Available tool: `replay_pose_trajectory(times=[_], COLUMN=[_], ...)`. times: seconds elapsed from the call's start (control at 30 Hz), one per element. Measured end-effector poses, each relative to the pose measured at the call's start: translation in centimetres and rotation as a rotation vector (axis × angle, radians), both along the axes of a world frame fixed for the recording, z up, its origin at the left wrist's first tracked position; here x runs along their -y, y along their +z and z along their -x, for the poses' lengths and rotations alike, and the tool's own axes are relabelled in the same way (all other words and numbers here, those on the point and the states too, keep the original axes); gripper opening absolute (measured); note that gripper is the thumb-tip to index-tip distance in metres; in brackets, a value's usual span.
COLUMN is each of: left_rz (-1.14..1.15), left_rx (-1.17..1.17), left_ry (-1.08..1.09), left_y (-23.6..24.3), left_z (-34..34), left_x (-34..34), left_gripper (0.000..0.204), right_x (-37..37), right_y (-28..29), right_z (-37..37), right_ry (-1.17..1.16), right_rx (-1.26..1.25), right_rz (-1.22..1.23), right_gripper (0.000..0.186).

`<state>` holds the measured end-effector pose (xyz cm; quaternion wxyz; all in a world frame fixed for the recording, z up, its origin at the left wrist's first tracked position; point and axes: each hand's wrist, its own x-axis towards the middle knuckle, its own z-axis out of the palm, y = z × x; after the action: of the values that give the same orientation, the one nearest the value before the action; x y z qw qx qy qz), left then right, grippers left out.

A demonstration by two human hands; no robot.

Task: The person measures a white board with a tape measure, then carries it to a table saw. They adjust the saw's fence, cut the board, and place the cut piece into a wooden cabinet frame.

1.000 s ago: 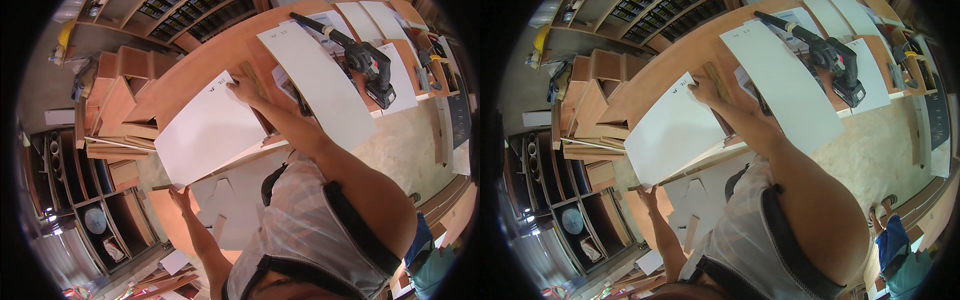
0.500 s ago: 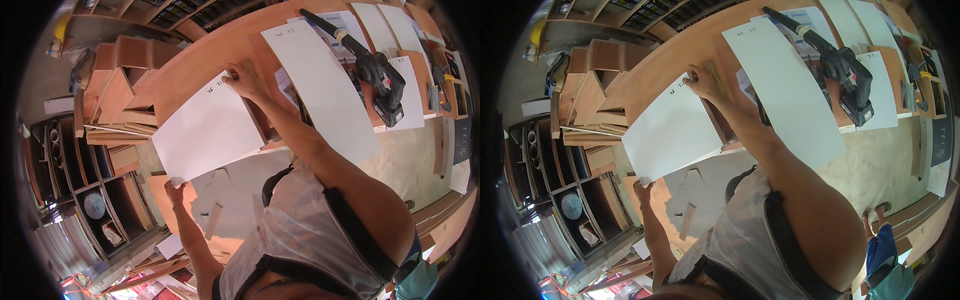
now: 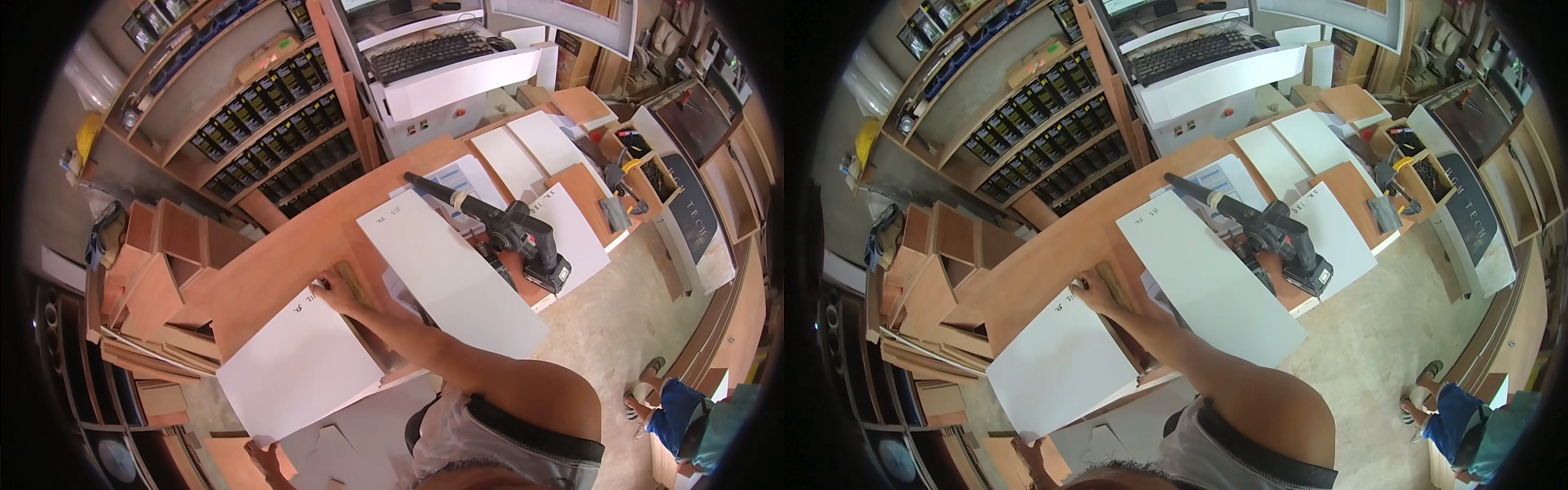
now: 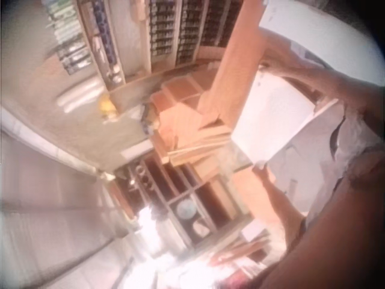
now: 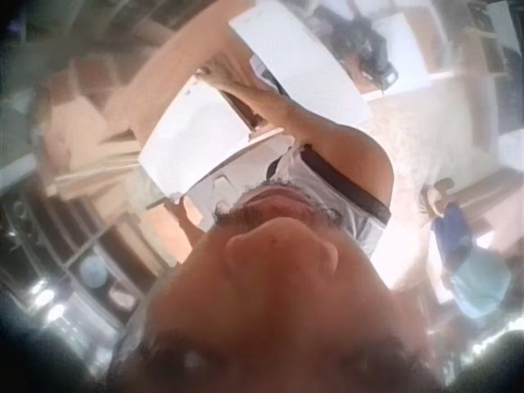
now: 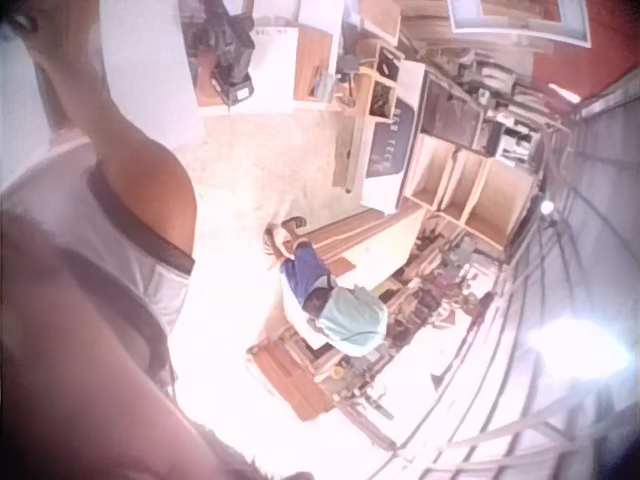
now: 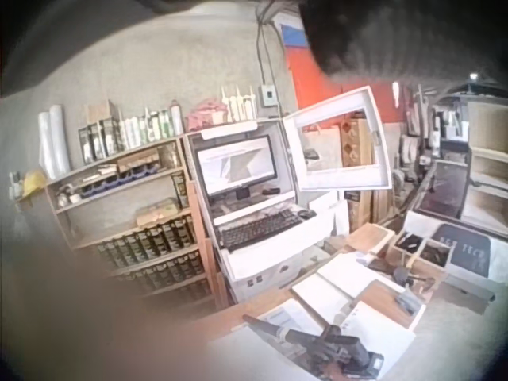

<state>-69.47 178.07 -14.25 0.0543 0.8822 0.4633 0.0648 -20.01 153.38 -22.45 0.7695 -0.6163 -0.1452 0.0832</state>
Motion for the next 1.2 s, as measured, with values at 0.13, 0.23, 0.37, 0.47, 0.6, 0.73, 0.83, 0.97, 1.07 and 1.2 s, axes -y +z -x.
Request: replay_pose_trajectory(times=[0.13,0.23,0.37,0.47,0.6,0.73,0.83,0.97,1.07,1.2], left_rz=[-0.078,-0.137,-0.064,-0.074,-0.013,0.021,0.042,0.069,0.086,0.098], left_rx=[-0.012,0.034,-0.088,-0.113,-0.132,-0.151,-0.152,-0.155,-0.156,-0.153], left_ry=[-0.114,-0.177,-0.132,-0.168,-0.046,0.015,0.025,0.059,0.091,0.102], left_y=[0.5,-0.9,-2.3,-3.6,-4.6,-4.4,-3.8,-3.5,-3.3,-2.9], left_z=[-0.7,0.8,3.7,3.0,-2.6,-4.5,-6.3,-6.3,-5.3,-4.7], left_x=[-1.0,-2.4,-4.2,-3.5,-2.8,-2.6,-2.4,-2.6,-2.8,-3.5], left_gripper=[0.071,0.064,0.085,0.085,0.081,0.077,0.074,0.07,0.067,0.064], right_x=[-0.8,-0.6,-0.6,0.0,1.2,0.5,0.6,0.4,0.3,0.4], right_y=[-1.4,-1.2,-0.6,0.1,0.7,0.7,0.2,-0.1,0.4,0.2], right_z=[-0.9,-0.5,0.0,0.8,0.1,0.5,-0.1,-0.3,0.1,0.2], right_ry=[-0.081,-0.037,-0.018,-0.126,-0.076,-0.122,-0.12,-0.095,-0.075,-0.084], right_rx=[0.101,0.037,-0.025,0.122,0.015,0.007,-0.025,0.041,0.02,-0.003], right_rz=[-0.052,-0.046,-0.09,-0.087,0.0,-0.055,-0.083,-0.064,-0.101,-0.132], right_gripper=[0.016,0.014,0.02,0.02,0.029,0.029,0.028,0.024,0.023,0.021])
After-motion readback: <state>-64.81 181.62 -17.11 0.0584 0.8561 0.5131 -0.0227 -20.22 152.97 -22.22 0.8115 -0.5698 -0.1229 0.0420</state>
